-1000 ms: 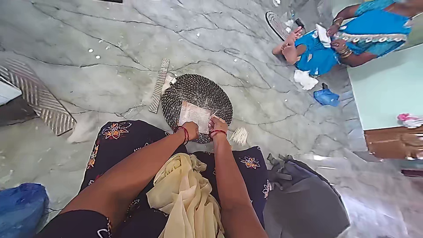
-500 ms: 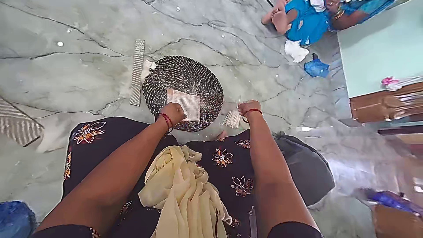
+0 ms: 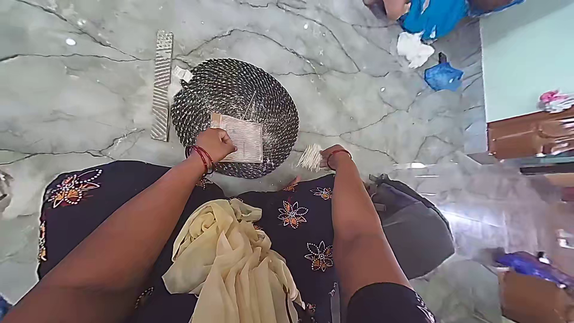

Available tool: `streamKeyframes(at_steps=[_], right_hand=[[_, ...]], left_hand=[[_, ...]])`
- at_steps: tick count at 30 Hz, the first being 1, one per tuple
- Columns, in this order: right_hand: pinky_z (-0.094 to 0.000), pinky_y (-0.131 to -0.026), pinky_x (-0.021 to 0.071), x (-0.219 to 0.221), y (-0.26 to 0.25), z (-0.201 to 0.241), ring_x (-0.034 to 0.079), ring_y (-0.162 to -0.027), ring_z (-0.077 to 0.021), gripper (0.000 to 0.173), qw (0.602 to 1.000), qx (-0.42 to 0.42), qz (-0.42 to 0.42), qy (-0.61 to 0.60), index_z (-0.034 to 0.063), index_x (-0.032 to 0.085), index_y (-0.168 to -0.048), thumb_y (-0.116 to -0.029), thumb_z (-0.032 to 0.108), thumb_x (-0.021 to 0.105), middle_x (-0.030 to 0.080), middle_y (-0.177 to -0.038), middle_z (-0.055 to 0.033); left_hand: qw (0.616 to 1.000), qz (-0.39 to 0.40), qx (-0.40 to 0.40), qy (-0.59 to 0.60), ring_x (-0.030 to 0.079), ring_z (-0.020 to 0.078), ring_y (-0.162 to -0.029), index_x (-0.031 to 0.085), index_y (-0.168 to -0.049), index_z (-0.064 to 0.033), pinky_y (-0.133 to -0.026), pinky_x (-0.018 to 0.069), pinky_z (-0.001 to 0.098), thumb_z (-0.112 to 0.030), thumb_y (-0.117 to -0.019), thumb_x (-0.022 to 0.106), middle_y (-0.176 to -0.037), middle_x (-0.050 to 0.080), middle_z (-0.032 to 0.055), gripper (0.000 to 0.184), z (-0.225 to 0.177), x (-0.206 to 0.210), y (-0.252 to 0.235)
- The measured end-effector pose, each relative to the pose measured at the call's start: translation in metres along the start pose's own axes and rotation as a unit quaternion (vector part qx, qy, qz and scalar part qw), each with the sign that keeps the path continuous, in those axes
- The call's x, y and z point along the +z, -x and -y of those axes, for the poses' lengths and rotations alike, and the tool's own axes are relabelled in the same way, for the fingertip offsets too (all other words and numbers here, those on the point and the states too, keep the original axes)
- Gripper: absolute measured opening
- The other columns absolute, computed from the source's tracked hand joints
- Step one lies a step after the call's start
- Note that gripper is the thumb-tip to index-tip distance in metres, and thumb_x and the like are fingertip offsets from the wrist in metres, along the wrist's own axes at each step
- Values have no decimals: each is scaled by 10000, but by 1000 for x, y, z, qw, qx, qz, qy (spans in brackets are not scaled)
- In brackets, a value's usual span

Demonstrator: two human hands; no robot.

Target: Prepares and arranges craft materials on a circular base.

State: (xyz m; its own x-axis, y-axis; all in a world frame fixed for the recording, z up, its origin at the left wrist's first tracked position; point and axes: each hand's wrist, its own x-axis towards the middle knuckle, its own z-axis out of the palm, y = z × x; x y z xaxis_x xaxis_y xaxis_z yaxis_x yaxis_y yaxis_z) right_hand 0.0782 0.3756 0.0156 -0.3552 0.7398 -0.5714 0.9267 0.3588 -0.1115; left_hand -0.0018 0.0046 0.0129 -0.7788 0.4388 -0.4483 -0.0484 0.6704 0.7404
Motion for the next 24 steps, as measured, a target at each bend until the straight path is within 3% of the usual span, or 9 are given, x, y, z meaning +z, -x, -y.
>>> streamKeyframes(at_steps=[2, 4, 6, 8, 11, 13, 15, 20, 24], right_hand=[[-556, -971, 521, -22, 12, -4, 655, -1141, -400, 573, 990, -41, -104, -84, -85, 560, -1361, -1060, 402, 556, 610, -1317, -305], [-486, -1007, 527, -46, 43, -17, 600, -1236, -363, 648, 935, -120, -247, -225, -22, 388, -1528, -1080, 430, 510, 516, -1453, -285], [-400, -1211, 340, -65, 91, -26, 360, -1495, -372, 706, 839, -220, -424, -259, -84, 171, -1600, -1114, 370, 409, 277, -1626, -325], [-394, -1276, 227, -77, 131, -33, 237, -1547, -452, 747, 718, -305, -562, -275, -189, 61, -1563, -1083, 259, 418, 173, -1626, -402], [-502, -1274, 203, -64, 120, -40, 220, -1538, -510, 834, 803, -259, -532, -70, -171, 275, -1539, -1014, 400, 582, 233, -1616, -395], [-657, -1222, 197, -35, 86, -31, 149, -1519, -588, 945, 927, -196, -313, 67, -46, 241, -1606, -947, 433, 720, 111, -1640, -406], [-601, -1206, 272, -18, 73, -18, 290, -1501, -508, 946, 969, -136, -205, 19, -83, 247, -1582, -920, 315, 792, 255, -1607, -388], [-430, -1268, 234, -14, 128, 21, 217, -1560, -431, 840, 882, -220, -406, -90, -96, 224, -1586, -986, 279, 676, 179, -1654, -348], [-548, -1250, 233, 46, 157, 49, 303, -1510, -492, 783, 901, -387, -179, 83, -140, 259, -1557, -981, 165, 693, 289, -1593, -394]], left_hand=[[1000, -1, 1, -3, 661, 435, -942, 700, -980, 62, -878, 473, 666, -178, -990, 697, -944, 693, 264, 241, 0, 0, 0], [999, 14, 18, -25, 649, 504, -1075, 698, -1059, 101, -965, 450, 712, -179, -997, 687, -1058, 690, 326, 287, -2, 3, 0], [998, 35, 18, -42, 601, 537, -1211, 672, -1149, 130, -1043, 417, 713, -174, -1001, 662, -1203, 655, 365, 338, -8, 2, 4], [998, 47, 14, -25, 598, 498, -1250, 665, -1184, 123, -1066, 440, 676, -150, -997, 651, -1262, 646, 343, 332, -9, 2, 15], [998, 56, 6, -14, 610, 455, -1264, 668, -1210, 91, -1054, 470, 656, -134, -1000, 637, -1294, 650, 304, 309, -12, -1, 28], [998, 58, 8, 0, 608, 437, -1274, 663, -1212, 78, -1053, 472, 637, -144, -1027, 610, -1299, 650, 290, 294, -13, -6, 33], [998, 48, 18, 32, 591, 422, -1300, 650, -1230, 77, -1074, 459, 614, -144, -1048, 570, -1322, 637, 286, 297, -12, -13, 40], [989, -7, 59, 137, 596, 399, -1300, 640, -1267, 65, -1091, 451, 588, -145, -1080, 494, -1327, 642, 273, 317, -11, -36, 64], [960, -58, 138, 238, 651, 376, -1193, 653, -1222, 94, -1049, 481, 550, -119, -1082, 501, -1209, 688, 272, 297, -15, -52, 73]])
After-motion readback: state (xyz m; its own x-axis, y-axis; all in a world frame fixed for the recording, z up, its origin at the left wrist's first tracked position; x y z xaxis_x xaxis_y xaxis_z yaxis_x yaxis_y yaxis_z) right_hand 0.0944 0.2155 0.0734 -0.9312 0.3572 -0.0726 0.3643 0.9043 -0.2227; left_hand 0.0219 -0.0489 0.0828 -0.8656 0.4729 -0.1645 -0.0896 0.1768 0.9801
